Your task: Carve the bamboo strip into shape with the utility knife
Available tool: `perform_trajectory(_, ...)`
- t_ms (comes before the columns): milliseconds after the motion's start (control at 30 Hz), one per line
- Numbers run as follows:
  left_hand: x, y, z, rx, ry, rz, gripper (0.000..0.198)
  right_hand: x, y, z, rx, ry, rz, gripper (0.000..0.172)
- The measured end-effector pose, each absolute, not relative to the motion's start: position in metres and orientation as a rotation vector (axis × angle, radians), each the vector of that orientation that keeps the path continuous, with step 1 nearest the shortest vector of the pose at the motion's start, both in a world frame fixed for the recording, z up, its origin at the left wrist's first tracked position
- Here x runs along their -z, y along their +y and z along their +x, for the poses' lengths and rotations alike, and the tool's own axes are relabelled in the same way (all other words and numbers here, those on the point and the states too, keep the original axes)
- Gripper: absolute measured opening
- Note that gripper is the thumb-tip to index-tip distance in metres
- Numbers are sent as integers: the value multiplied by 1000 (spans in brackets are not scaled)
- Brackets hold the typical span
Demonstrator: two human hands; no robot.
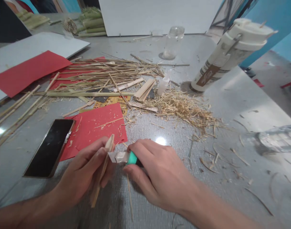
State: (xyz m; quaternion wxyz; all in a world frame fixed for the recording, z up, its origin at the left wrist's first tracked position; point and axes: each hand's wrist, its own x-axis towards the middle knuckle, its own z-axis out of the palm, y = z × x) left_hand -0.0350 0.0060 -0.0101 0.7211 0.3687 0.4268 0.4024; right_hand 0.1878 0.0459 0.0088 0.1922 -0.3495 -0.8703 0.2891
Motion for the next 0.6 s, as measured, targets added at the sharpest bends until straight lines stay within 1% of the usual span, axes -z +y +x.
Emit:
perform_trajectory(100, 11, 6, -36, -918, 956, 808, 42, -8, 46, 188, -829, -2424, -1007, 23)
perform_trajectory(233, 10, 8, -38, -930, 920, 801, 32, -6, 48, 189, -821, -2390, -1107, 32)
perform_trajectory(300, 10, 8, -38, -911, 923, 824, 32, -5, 49, 190, -803, -2383, -1129, 33)
perform_trajectory(467, 15, 9, -35, -909, 934, 830, 35, -3, 52, 188, -752, -2414, -1096, 31)
perform_trajectory(600, 17, 9, -32, -924, 800, 637, 28, -2, 50, 186, -654, -2489, -1067, 24)
